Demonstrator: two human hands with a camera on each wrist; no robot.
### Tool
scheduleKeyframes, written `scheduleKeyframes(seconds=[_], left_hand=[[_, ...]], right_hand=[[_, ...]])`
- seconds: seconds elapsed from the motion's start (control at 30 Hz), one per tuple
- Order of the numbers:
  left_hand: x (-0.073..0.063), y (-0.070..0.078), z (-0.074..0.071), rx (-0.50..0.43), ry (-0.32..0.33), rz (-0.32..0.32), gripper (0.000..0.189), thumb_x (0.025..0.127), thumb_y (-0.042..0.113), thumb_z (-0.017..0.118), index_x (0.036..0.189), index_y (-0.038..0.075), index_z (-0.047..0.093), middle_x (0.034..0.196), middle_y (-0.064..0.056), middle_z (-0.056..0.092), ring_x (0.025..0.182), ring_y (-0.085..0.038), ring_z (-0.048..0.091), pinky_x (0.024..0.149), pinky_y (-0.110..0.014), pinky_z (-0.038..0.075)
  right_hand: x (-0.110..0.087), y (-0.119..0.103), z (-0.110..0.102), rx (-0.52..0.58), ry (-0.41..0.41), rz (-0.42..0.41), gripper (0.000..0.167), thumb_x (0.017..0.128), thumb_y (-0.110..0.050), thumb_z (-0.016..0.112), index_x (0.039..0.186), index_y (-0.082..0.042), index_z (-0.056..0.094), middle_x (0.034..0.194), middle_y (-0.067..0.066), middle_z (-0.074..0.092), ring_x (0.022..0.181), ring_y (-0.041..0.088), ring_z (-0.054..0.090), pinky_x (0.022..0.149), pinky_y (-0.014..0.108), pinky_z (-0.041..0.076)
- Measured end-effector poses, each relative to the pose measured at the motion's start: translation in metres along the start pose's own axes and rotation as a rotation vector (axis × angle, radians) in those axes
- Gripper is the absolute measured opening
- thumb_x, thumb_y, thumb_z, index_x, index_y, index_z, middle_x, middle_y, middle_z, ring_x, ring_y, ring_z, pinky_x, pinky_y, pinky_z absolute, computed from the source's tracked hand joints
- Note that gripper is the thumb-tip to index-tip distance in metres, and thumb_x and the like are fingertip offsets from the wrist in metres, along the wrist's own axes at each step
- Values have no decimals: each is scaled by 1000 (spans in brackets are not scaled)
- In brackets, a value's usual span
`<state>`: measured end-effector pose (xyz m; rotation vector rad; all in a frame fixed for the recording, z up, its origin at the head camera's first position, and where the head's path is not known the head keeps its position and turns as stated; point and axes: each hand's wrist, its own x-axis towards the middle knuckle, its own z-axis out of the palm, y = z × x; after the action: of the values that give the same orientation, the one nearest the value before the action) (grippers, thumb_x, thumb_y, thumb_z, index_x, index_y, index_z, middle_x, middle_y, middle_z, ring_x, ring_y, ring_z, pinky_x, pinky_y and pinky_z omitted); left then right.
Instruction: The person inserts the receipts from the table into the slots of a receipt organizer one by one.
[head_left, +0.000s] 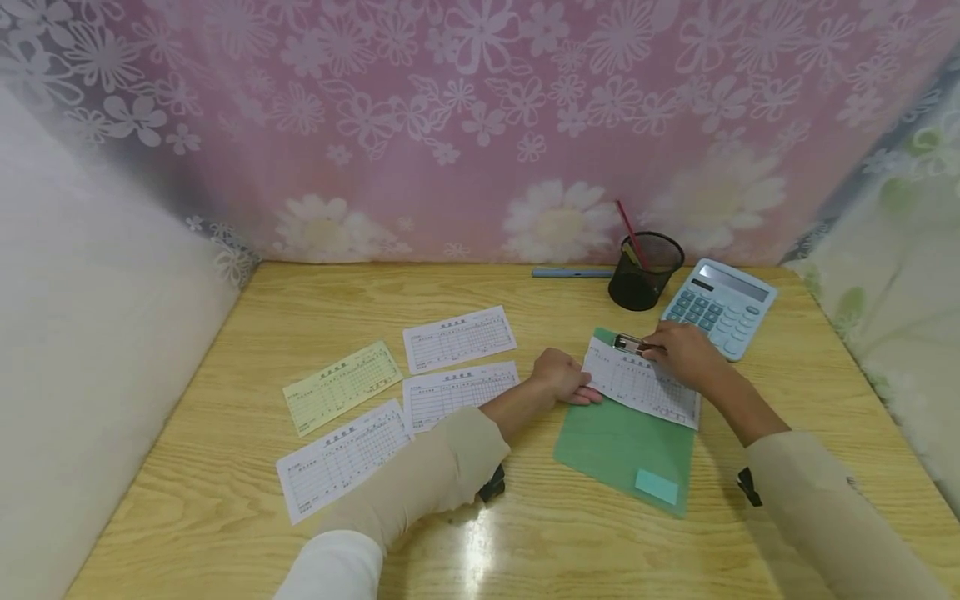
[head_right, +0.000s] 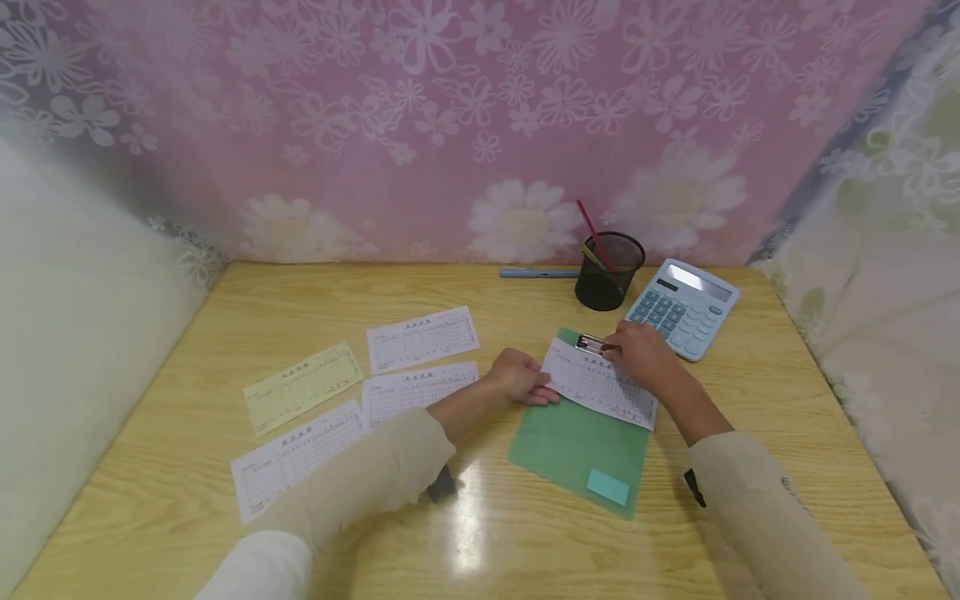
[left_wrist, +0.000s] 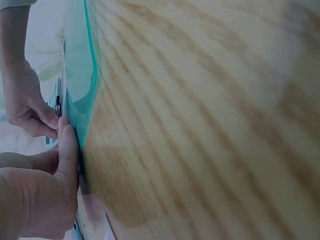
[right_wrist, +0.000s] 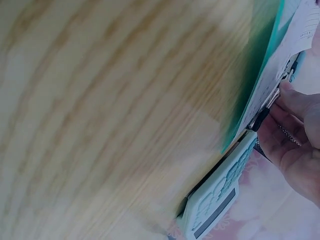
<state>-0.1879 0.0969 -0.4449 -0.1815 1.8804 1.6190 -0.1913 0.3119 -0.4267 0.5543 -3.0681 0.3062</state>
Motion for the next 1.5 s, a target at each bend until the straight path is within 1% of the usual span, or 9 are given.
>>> scheduleKeyframes(seconds=[0.13,0.33,0.47,0.63,0.77,0.9,1.0,1.17,1.5], left_hand=[[1,1,1,-5,11,-14,10,90,0,60,80,-2,61,77,-22,72,75,-28,73,46,-19,54],[3,4,3,-8,32,-23,10,90,1,61,82,-4,63,76,-21,72,75,-28,73,44,-18,53],[4,6,4,-5,55,-34,7,89,2,62,87,-5,61,72,-19,72,74,-28,73,46,-19,54],[6,10,5,-15,83,-53,11,89,2,63,95,-7,60,69,-17,71,72,-27,73,48,-21,55],[8,12,7,-11,104,-59,10,89,4,63,90,-6,61,68,-16,71,71,-26,73,48,-21,55],[11,13,9,1,131,-59,10,89,5,64,84,-3,60,68,-16,71,71,-25,73,48,-21,55],[11,14,11,3,153,-60,11,89,6,65,83,-3,61,67,-16,71,70,-24,73,48,-21,56],[14,15,12,13,167,-60,11,88,6,66,83,-3,62,64,-14,71,68,-24,73,49,-23,56],[21,16,13,56,180,-85,13,88,9,67,88,-4,65,60,-12,70,62,-22,72,46,-23,55]], right_hand=[[0,1,0,9,-5,-12,19,88,-10,66,100,4,71,84,11,65,74,23,60,66,41,52],[0,3,0,32,-7,0,18,88,-9,66,100,2,71,86,11,66,73,20,58,66,39,50],[-1,3,1,39,-2,2,17,87,-9,66,99,1,72,86,11,66,74,21,59,68,41,52],[0,2,0,37,-12,6,18,88,-10,66,100,1,72,85,10,66,74,20,58,67,40,51],[0,2,0,33,-34,22,21,89,-10,64,104,2,71,86,10,65,73,19,56,66,39,50],[-1,1,-1,23,-28,19,22,89,-11,65,106,3,70,87,10,65,74,20,56,67,39,50],[-1,1,-1,18,-29,19,23,89,-11,65,106,3,70,87,10,65,73,19,55,65,37,48],[0,-1,-2,18,-38,33,23,90,-11,64,107,3,70,85,9,64,70,17,51,62,33,44],[-1,-3,0,23,-34,41,25,88,-10,66,107,6,68,86,11,64,72,19,56,64,38,49]])
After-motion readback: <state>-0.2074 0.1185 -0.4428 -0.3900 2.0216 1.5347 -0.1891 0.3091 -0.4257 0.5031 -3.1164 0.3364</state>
